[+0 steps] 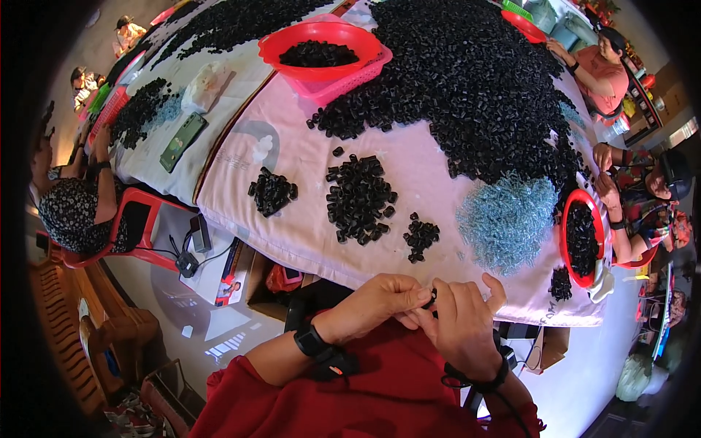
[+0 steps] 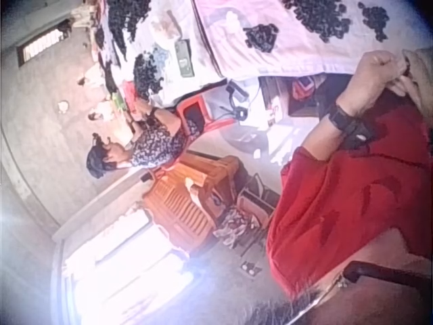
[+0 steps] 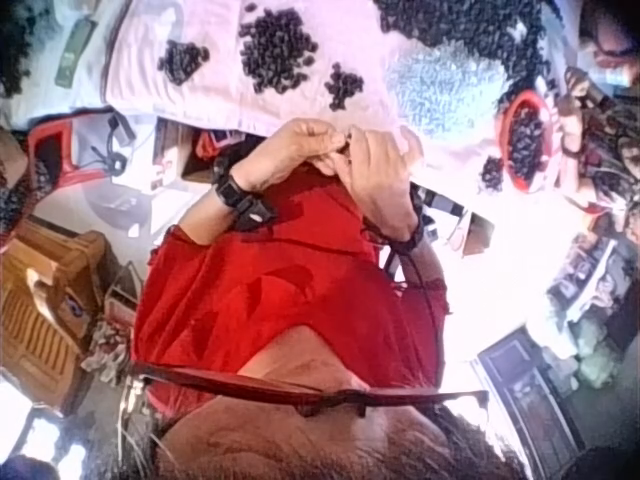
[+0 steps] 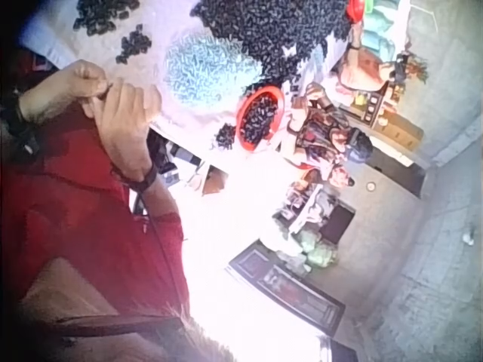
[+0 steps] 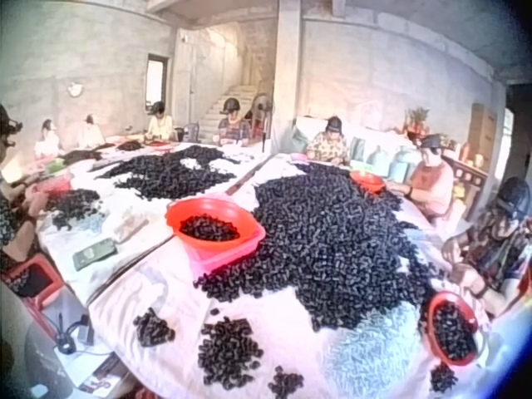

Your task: Sorting and inspecting small black plastic buckles or clips on a table.

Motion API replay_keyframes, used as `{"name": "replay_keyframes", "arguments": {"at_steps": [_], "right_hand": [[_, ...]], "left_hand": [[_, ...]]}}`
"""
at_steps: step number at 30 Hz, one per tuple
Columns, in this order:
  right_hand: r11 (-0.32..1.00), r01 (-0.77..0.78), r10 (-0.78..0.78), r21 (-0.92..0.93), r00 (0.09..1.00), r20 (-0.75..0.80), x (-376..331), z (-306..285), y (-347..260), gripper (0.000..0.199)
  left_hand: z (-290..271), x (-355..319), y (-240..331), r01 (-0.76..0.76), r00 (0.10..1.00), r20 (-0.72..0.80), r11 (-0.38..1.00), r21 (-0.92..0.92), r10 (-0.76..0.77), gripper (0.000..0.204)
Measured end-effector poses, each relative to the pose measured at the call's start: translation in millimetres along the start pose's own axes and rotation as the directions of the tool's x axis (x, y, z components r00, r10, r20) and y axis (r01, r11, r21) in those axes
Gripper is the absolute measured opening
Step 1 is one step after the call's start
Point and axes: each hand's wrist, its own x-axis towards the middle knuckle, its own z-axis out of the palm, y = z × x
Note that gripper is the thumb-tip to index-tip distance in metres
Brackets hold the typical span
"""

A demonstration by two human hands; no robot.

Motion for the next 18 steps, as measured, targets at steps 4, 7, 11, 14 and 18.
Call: {"name": "replay_keyframes", "arguments": {"at_steps": [4,7,11,14,18], "right_hand": [[1.0,-0.007,0.007,0.012,1.0,-0.01,-3.3,0.0,-1.6,0.03],[0.999,0.035,-0.036,0.018,0.999,0.023,-6.1,-0.6,1.4,0.03],[0.995,0.096,-0.095,-0.009,0.994,0.044,-7.6,-8.4,0.8,0.026],[0.996,0.084,-0.086,0.031,0.994,0.067,-12.0,-4.8,3.1,0.028],[0.993,-0.057,0.062,0.107,0.997,-0.042,-15.3,2.2,0.3,0.036]], "left_hand": [[-5.3,1.2,-4.9,0.001,1.0,0.021,1.0,0.017,-0.001,0.031],[-3.5,1.0,-6.1,-0.001,0.999,0.046,1.0,-0.024,0.002,0.031],[-1.7,1.0,-10.5,-0.006,0.999,0.051,1.0,-0.024,0.007,0.031],[1.7,0.4,-6.9,0.013,0.998,0.064,0.998,0.064,-0.017,0.035],[5.7,1.7,1.8,-0.009,0.998,0.069,0.996,0.088,0.002,0.034]]}}
